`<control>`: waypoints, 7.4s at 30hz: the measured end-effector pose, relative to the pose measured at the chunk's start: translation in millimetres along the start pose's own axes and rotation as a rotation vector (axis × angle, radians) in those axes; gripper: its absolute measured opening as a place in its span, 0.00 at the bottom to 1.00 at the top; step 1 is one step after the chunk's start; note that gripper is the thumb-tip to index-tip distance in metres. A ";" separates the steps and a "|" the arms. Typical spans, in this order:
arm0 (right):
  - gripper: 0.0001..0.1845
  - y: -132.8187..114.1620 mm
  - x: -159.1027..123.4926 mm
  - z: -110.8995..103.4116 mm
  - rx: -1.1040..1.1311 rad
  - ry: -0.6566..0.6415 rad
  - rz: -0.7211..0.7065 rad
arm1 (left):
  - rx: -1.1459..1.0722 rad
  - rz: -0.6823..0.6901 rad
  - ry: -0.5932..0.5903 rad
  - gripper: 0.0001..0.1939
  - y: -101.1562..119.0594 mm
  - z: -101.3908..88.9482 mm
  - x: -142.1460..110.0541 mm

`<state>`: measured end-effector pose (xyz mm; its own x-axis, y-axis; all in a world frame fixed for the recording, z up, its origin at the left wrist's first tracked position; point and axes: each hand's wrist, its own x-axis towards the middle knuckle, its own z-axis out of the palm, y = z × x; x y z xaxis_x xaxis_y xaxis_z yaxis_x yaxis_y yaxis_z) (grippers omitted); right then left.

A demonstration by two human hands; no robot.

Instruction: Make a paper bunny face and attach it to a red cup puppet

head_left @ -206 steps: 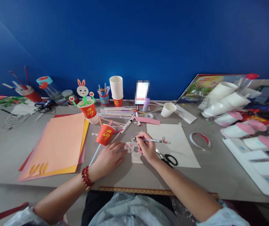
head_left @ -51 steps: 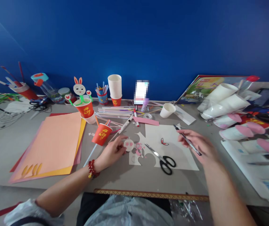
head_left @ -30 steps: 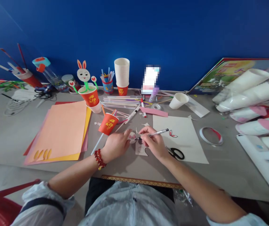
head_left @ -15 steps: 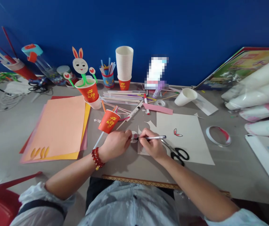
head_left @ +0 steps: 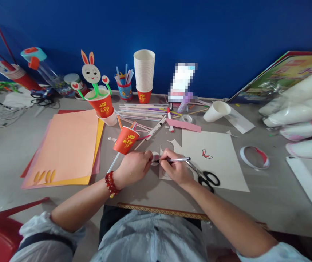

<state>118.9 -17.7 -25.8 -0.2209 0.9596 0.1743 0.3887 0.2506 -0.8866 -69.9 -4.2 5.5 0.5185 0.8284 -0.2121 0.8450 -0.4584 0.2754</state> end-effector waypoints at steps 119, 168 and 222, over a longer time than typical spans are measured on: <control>0.07 -0.4 -0.8 1.2 -0.055 0.060 0.032 | 0.004 0.012 0.045 0.11 -0.6 2.6 -0.5; 0.30 37.0 -32.2 -165.2 -1.083 0.080 -0.063 | -0.574 0.250 0.511 0.07 3.7 6.6 -2.3; 0.17 -45.3 -11.0 -53.9 0.528 -0.011 0.155 | -0.498 0.299 0.423 0.12 42.2 -25.9 -19.6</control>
<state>152.0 -32.7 35.6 -0.2072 0.9780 0.0230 -0.0833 0.0058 -0.9965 -47.7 -31.4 45.6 0.5381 0.7903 0.2931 0.4622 -0.5674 0.6815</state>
